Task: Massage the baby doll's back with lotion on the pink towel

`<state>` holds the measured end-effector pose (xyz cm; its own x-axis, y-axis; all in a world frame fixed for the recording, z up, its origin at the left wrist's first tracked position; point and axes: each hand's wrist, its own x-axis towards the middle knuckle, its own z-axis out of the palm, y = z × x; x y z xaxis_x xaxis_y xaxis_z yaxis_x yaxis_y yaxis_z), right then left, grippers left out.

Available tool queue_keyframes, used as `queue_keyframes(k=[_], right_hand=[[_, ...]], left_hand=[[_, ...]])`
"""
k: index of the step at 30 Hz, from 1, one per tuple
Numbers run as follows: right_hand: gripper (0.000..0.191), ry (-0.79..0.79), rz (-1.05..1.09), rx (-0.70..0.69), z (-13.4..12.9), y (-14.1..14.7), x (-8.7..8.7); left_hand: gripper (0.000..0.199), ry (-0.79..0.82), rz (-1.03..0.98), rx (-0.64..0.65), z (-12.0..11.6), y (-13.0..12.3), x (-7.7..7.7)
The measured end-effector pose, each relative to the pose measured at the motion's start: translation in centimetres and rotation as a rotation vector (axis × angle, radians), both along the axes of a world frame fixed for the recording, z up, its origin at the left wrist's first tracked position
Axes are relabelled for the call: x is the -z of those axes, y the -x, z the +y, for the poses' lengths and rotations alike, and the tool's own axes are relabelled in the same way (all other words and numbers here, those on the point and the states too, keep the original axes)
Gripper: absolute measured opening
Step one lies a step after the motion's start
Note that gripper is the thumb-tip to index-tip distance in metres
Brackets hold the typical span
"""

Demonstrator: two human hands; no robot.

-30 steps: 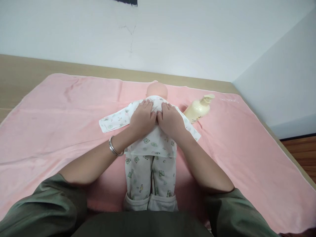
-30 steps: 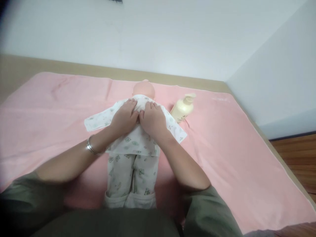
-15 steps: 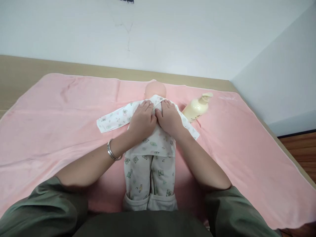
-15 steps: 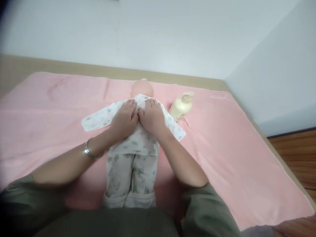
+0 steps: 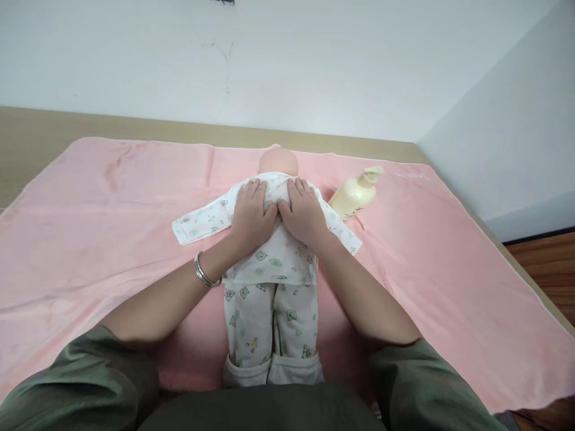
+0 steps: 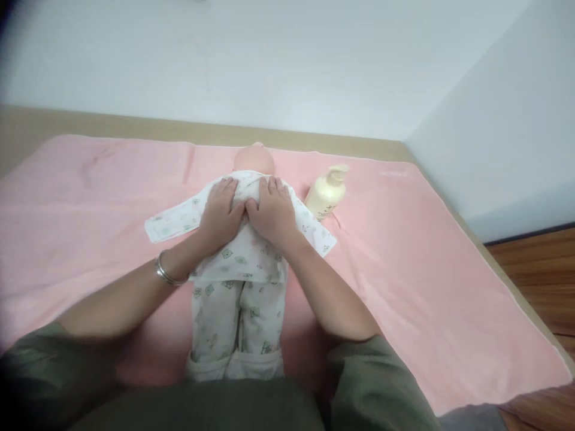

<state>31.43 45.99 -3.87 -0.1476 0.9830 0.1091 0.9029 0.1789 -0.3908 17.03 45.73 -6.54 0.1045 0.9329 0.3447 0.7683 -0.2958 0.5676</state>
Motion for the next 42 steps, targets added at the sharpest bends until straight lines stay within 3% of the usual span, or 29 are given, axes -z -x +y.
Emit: queue_keyframes(k=[10,18,27,32,37,42], right_hand=[[0.069,-0.031,-0.016,-0.024,-0.2,0.2,0.1],[0.065,-0.059,-0.047,-0.059,0.2,-0.5,-0.5],[0.059,-0.084,-0.204,-0.027,-3.8,2.0,-2.0],[0.059,-0.060,-0.089,-0.050,-1.4,0.6,-1.0],[0.060,-0.026,-0.041,-0.050,0.5,-0.6,-0.4],[0.059,-0.060,-0.126,-0.028,-2.6,1.2,-1.5]], left_hand=[[0.062,-0.014,0.039,-0.004,0.1,0.1,-0.2],[0.058,-0.079,0.110,0.032,-1.8,-0.6,-0.5],[0.056,0.055,0.051,-0.026,1.9,1.1,-0.7],[0.051,-0.095,0.213,0.024,-0.4,0.2,-1.3],[0.054,-0.066,0.235,0.055,-2.8,-0.9,-1.7],[0.051,0.027,0.089,0.059,0.4,0.4,-1.6]])
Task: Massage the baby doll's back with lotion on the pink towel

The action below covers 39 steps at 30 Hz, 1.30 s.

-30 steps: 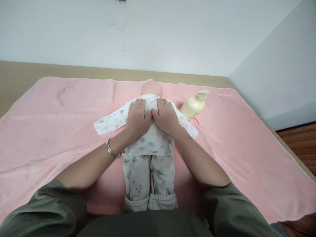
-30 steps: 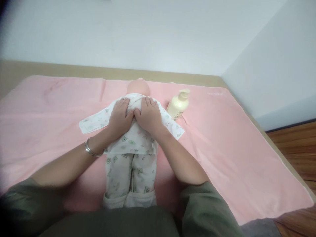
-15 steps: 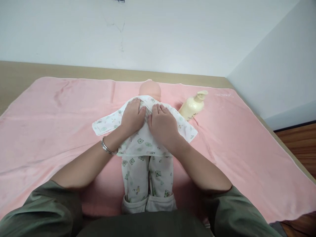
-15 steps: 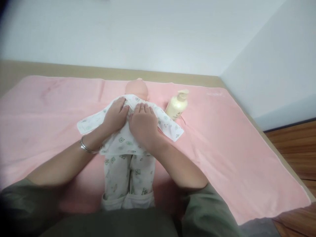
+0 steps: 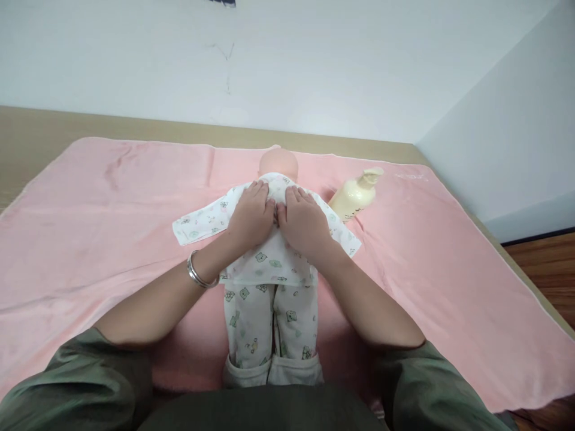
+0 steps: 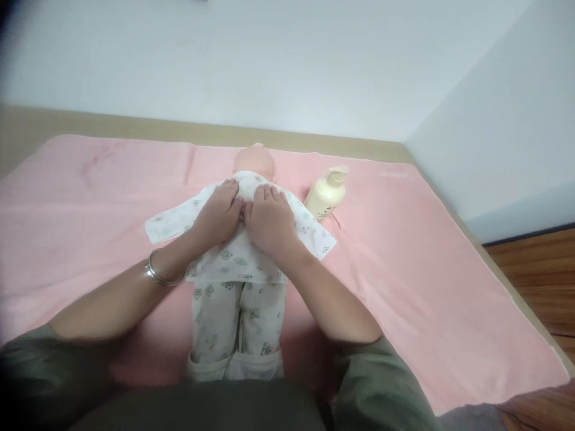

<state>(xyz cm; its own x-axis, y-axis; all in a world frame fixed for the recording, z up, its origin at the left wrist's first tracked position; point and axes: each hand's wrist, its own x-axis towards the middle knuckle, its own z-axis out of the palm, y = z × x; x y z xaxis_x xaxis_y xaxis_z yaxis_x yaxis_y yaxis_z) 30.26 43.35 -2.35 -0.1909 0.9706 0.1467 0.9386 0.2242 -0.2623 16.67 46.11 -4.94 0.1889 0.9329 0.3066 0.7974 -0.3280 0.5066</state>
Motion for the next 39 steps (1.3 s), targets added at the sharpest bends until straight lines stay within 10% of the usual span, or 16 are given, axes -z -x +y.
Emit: queue_keyframes(k=[4,12,22,39], right_hand=[[0.058,-0.008,-0.010,-0.030,-1.0,0.9,0.0],[0.048,-0.031,0.180,-0.073,4.1,-1.8,1.8],[0.056,-0.085,-0.034,-0.018,-0.9,1.1,0.3],[0.062,-0.062,0.159,-0.027,2.5,-0.3,2.4]], left_hand=[[0.049,0.050,0.024,-0.033,1.6,0.7,0.0],[0.054,-0.051,0.034,0.069,-3.5,-1.5,-0.2],[0.060,0.067,-0.198,-0.113,0.6,0.1,0.5],[0.056,-0.018,-0.255,-0.109,0.6,0.0,1.4]])
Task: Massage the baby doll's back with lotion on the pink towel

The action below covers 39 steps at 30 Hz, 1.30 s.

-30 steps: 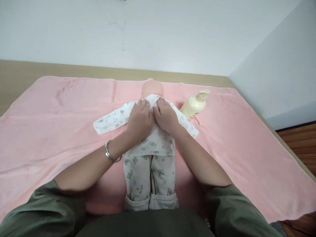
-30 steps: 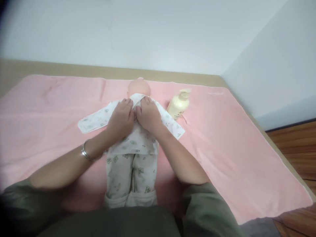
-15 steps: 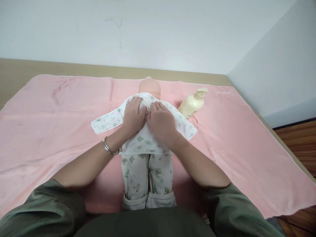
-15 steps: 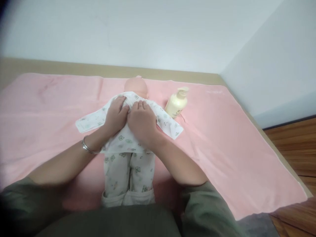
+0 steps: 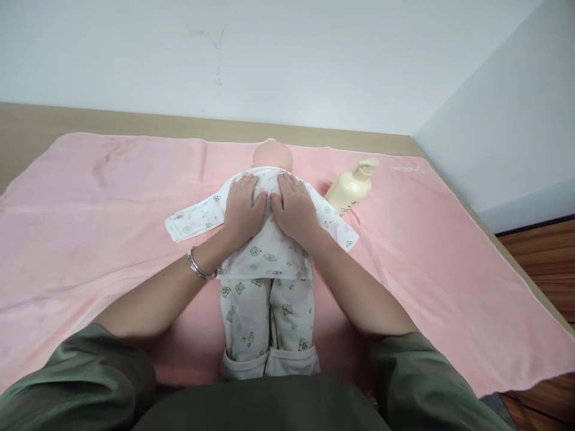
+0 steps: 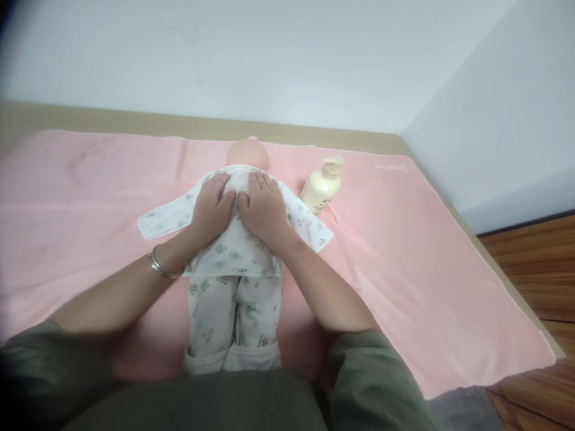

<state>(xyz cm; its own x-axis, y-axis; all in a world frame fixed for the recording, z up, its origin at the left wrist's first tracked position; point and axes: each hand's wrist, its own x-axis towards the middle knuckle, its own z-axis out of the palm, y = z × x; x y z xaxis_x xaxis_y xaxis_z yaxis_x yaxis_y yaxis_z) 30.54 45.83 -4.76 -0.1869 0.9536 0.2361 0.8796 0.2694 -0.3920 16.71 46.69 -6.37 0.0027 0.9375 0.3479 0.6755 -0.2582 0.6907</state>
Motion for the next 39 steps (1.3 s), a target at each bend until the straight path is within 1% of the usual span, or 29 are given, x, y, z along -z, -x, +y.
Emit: queue_keyframes(k=[12,17,23,29,33,35,39], right_hand=[[0.062,-0.008,0.017,-0.004,0.0,-0.2,0.1],[0.062,-0.019,0.026,-0.007,0.1,-0.2,0.2],[0.062,0.000,0.019,-0.010,0.1,-0.2,0.0],[0.063,0.007,0.009,-0.007,0.0,-0.1,0.0],[0.064,0.027,0.019,-0.034,0.2,-0.4,-0.2],[0.066,0.059,0.025,-0.056,0.6,-0.9,-0.4],[0.064,0.091,0.071,-0.124,1.7,-2.1,-0.7]], left_hand=[[0.058,0.009,0.020,0.004,0.1,0.1,0.2],[0.053,-0.008,0.010,-0.007,0.1,0.1,0.3],[0.054,0.005,0.030,-0.007,-0.1,0.0,0.1],[0.059,0.001,0.037,-0.002,0.0,0.0,0.0],[0.058,0.010,0.079,-0.001,-0.2,-0.1,-0.2],[0.058,0.001,0.130,0.031,-0.9,-0.3,-0.4],[0.056,-0.068,0.221,0.154,-2.7,-0.9,-0.6]])
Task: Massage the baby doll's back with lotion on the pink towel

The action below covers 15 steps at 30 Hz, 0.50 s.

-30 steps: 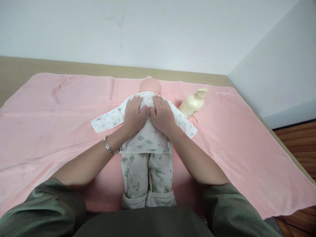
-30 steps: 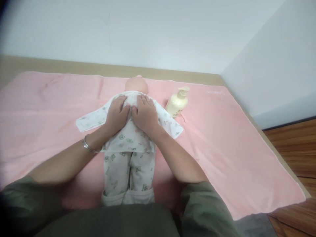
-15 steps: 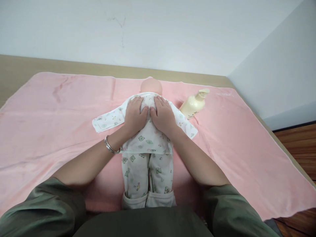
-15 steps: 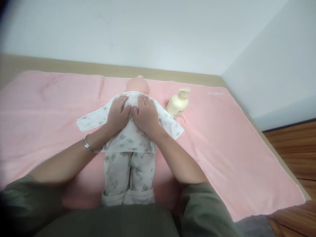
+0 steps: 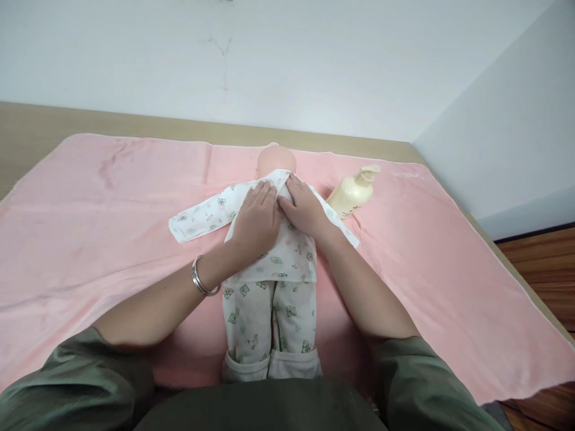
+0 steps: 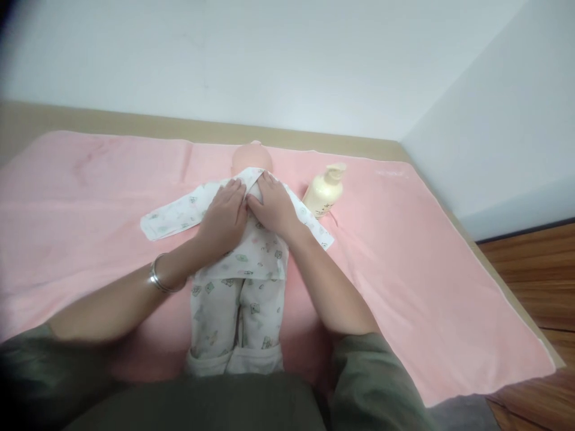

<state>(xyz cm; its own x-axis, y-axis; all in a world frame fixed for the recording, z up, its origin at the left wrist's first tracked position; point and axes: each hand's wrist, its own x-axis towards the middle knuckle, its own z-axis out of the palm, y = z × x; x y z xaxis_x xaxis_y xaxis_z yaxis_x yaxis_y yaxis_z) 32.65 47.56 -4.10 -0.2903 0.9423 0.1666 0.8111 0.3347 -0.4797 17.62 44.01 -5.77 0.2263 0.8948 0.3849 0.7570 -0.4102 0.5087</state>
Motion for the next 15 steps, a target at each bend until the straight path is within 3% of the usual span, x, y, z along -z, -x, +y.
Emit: queue_keyframes(k=[4,10,15], right_hand=[[0.059,-0.017,-0.016,-0.021,-0.1,-0.2,-0.4],[0.061,-0.032,-0.203,0.132,-4.1,2.7,-1.5],[0.056,-0.044,-0.180,0.106,-3.9,2.6,-1.6]], left_hand=[[0.055,0.039,-0.039,0.029,-0.1,0.1,-0.2],[0.062,0.149,-0.054,-0.050,3.2,1.4,-0.2],[0.058,0.044,-0.027,-0.070,3.3,1.5,0.4]])
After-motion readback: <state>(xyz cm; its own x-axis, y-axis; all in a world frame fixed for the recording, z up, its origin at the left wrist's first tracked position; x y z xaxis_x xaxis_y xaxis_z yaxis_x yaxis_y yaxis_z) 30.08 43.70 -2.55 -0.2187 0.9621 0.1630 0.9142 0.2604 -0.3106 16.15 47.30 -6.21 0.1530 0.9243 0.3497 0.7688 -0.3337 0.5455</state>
